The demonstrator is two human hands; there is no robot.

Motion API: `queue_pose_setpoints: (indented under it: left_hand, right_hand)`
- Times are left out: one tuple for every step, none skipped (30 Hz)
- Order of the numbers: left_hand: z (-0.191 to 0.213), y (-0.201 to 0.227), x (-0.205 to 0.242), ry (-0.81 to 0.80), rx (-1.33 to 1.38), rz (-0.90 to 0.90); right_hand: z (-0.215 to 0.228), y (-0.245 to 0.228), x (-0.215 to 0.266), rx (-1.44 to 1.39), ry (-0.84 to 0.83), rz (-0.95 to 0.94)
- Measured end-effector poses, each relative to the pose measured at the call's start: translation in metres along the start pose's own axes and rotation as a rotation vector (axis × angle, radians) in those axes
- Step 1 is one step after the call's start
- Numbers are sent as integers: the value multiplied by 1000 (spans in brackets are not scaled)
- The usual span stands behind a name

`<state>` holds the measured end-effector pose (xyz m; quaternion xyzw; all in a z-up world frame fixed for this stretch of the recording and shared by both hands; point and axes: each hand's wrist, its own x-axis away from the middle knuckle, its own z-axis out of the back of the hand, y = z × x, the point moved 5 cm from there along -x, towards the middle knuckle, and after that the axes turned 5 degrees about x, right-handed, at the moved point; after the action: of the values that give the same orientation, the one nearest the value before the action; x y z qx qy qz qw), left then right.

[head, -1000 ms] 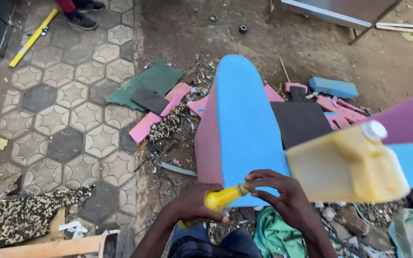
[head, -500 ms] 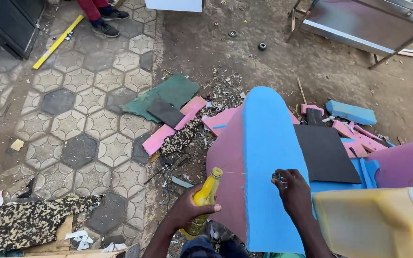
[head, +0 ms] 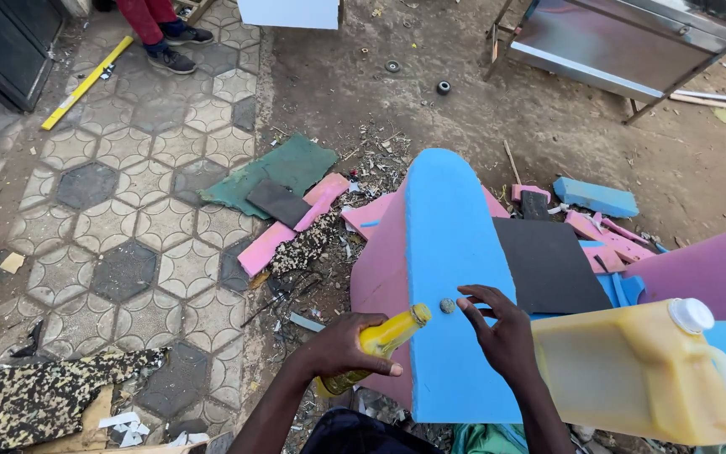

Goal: Preparing adhesive by opening a large jug with scissors and transferring liquid from a smaller bottle in a workshop.

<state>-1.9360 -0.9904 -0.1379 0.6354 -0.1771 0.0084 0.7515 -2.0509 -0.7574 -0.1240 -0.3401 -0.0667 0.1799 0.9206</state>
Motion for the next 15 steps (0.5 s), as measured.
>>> queue_pose_setpoints:
  left_hand:
    - [-6, 5, 2, -52, -14, -10]
    - [-11, 12, 5, -45, -13, -11]
    - [-18, 18, 6, -82, 58, 1]
    - [-25, 25, 7, -118, 130, 12]
    - [-29, 25, 6, -115, 129, 11]
    - [-31, 25, 4, -83, 51, -5]
    - [-34, 26, 1, -55, -30, -22]
    - [-37, 27, 1, -55, -32, -24]
    - [-39, 29, 2, -43, -75, -31]
    - [-42, 31, 2, -30, -118, -39]
    - [-47, 23, -1, -33, -119, -39]
    - [-48, 12, -5, 47, -36, 33]
    - [-50, 0, -5, 123, 49, 110]
    - [-54, -8, -2, 117, 50, 116]
    - [-44, -9, -4, 202, 59, 13]
  right_hand:
    - [10, -24, 8, -165, -60, -36]
    - [14, -35, 16, -165, -63, -30]
    - [13, -49, 23, -320, -192, 24]
    - [13, -64, 32, -474, -321, 76]
    - [14, -65, 37, -474, -323, 79]
    - [14, -65, 42, -463, -349, 53]
    - [13, -63, 46, -452, -370, 25]
    - [15, -62, 49, -452, -368, 26]
    - [17, -57, 53, -472, -353, -43]
    - [18, -53, 56, -491, -338, -111]
    - [19, -50, 58, -492, -336, -113]
    - [26, -41, 59, -380, -199, -184]
    - [32, -34, 63, -267, -65, -260]
    - [44, -25, 71, -269, -66, -269]
    - [64, -21, 73, -161, 128, -197]
